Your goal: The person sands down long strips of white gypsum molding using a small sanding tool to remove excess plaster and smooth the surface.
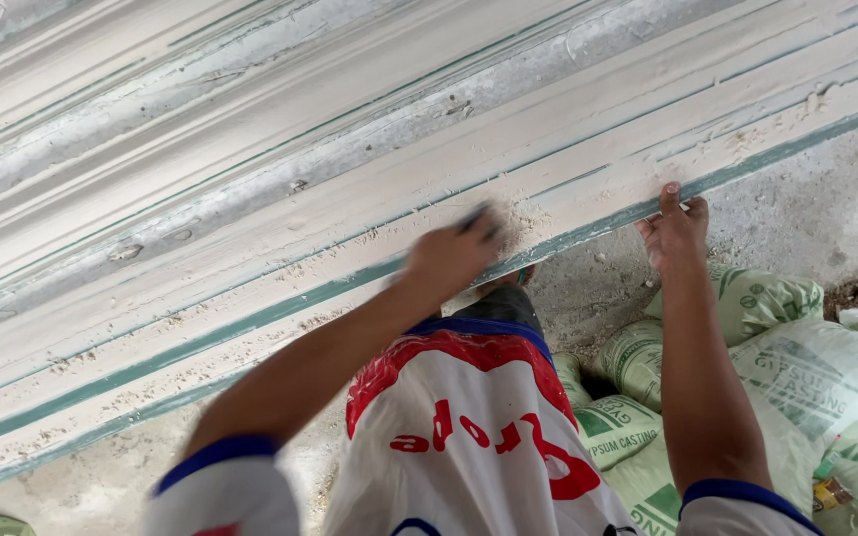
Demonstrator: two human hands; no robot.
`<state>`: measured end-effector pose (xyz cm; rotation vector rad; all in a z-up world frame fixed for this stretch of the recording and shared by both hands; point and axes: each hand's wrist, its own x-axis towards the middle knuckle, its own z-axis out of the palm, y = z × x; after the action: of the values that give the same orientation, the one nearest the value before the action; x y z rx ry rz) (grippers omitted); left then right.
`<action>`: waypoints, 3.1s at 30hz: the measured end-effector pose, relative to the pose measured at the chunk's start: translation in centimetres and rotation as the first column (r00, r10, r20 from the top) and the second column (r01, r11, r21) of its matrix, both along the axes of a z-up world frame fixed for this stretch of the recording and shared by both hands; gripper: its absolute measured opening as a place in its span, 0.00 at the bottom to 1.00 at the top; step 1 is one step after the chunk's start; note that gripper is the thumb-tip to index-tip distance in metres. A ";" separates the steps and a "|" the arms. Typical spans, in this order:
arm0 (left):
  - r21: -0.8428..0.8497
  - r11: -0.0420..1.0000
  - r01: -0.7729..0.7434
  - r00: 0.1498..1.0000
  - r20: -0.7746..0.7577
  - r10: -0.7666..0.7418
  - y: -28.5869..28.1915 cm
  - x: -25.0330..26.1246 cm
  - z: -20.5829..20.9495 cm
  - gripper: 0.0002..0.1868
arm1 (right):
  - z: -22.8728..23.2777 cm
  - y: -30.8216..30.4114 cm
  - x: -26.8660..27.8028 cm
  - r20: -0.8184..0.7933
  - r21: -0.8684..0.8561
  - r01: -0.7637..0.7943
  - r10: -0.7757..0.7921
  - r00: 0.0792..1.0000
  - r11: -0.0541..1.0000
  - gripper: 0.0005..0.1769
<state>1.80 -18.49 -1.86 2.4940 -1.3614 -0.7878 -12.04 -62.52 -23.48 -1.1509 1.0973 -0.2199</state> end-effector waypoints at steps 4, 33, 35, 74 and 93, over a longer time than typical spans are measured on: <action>-0.157 0.987 -0.019 0.993 0.111 0.037 -10.3 0.6 -3.9 0.21 | 1.1 1.3 0.4 0.012 -0.028 0.050 -0.050 0.999 0.998 0.22; 0.446 0.881 0.160 0.981 0.026 -0.191 6.1 0.1 1.6 0.42 | 9.1 2.5 1.3 0.001 0.046 -0.075 0.075 0.997 0.996 0.28; 0.331 0.935 0.128 0.991 -0.004 -0.134 5.8 -0.2 0.6 0.40 | 10.1 -0.2 0.9 -0.106 -0.071 -0.110 0.102 0.989 0.991 0.31; 0.140 0.984 0.107 0.987 0.106 -0.122 -15.4 2.2 0.3 0.39 | 8.5 -3.8 2.0 0.039 0.056 -0.352 0.350 0.936 0.935 0.23; -0.094 0.992 0.079 0.970 0.239 -0.055 -55.8 7.0 -8.3 0.02 | 10.8 -5.1 1.1 -0.150 0.107 -0.368 0.380 0.913 0.924 0.25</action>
<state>8.80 -74.25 -10.17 2.5361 -1.5268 -0.4298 -10.93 -67.63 -12.71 -1.3037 0.9984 0.2221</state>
